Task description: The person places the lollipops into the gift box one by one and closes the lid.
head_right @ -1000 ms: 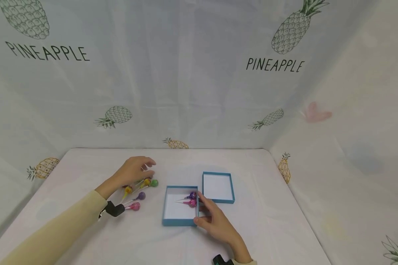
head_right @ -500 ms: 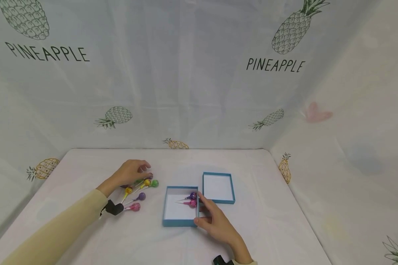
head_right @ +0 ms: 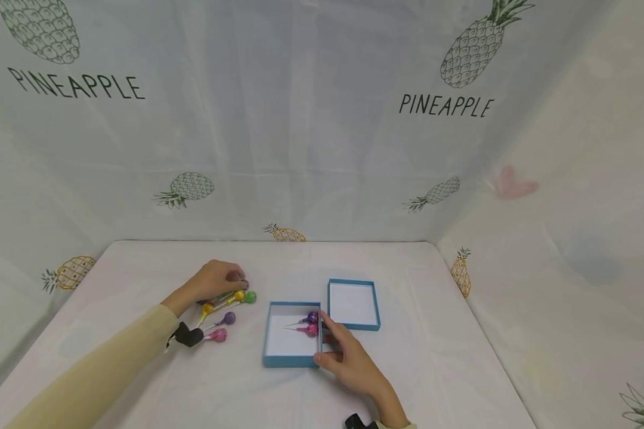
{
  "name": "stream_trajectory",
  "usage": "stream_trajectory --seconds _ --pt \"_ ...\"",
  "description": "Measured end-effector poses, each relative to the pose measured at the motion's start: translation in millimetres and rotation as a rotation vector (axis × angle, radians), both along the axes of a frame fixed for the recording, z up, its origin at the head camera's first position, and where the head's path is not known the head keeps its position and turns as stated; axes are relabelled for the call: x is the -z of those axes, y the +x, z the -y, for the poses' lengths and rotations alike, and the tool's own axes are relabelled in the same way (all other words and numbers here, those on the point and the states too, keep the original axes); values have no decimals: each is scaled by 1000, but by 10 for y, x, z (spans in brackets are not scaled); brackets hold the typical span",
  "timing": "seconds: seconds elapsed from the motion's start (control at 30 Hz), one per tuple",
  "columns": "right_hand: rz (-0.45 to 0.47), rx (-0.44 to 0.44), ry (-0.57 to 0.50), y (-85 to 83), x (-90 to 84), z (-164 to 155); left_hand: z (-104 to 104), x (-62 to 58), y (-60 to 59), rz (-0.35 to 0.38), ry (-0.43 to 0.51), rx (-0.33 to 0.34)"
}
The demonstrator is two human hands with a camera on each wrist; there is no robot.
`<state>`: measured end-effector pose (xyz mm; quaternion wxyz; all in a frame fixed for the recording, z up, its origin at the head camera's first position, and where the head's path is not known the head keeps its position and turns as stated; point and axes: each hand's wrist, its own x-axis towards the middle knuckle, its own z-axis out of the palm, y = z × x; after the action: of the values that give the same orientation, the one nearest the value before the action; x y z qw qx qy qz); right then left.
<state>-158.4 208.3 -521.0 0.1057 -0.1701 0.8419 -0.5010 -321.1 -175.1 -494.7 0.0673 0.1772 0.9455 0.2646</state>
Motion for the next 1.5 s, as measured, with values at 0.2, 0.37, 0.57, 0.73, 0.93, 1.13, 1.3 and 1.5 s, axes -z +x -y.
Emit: stream_trajectory --seconds 0.2,0.37,0.57,0.73,0.93,1.13,1.3,1.5 --pt "9 15 10 -7 11 -6 -26 -13 -3 -13 -3 21" --pt "2 13 2 -8 23 -4 -44 -9 8 -10 0 18" --pt "0 12 -1 -11 28 -6 -53 -45 10 -35 20 -13" --pt "3 3 -8 -9 13 1 -82 -114 25 -39 50 -26" --pt "11 -3 -15 2 -6 7 -140 -235 69 -57 69 -8" --pt "7 2 -8 5 -12 10 -274 -355 126 -101 94 52" --pt "9 1 -11 5 -12 11 -409 -456 186 -125 93 99" --pt "10 -1 -16 5 -16 11 -581 -612 307 -157 126 168"
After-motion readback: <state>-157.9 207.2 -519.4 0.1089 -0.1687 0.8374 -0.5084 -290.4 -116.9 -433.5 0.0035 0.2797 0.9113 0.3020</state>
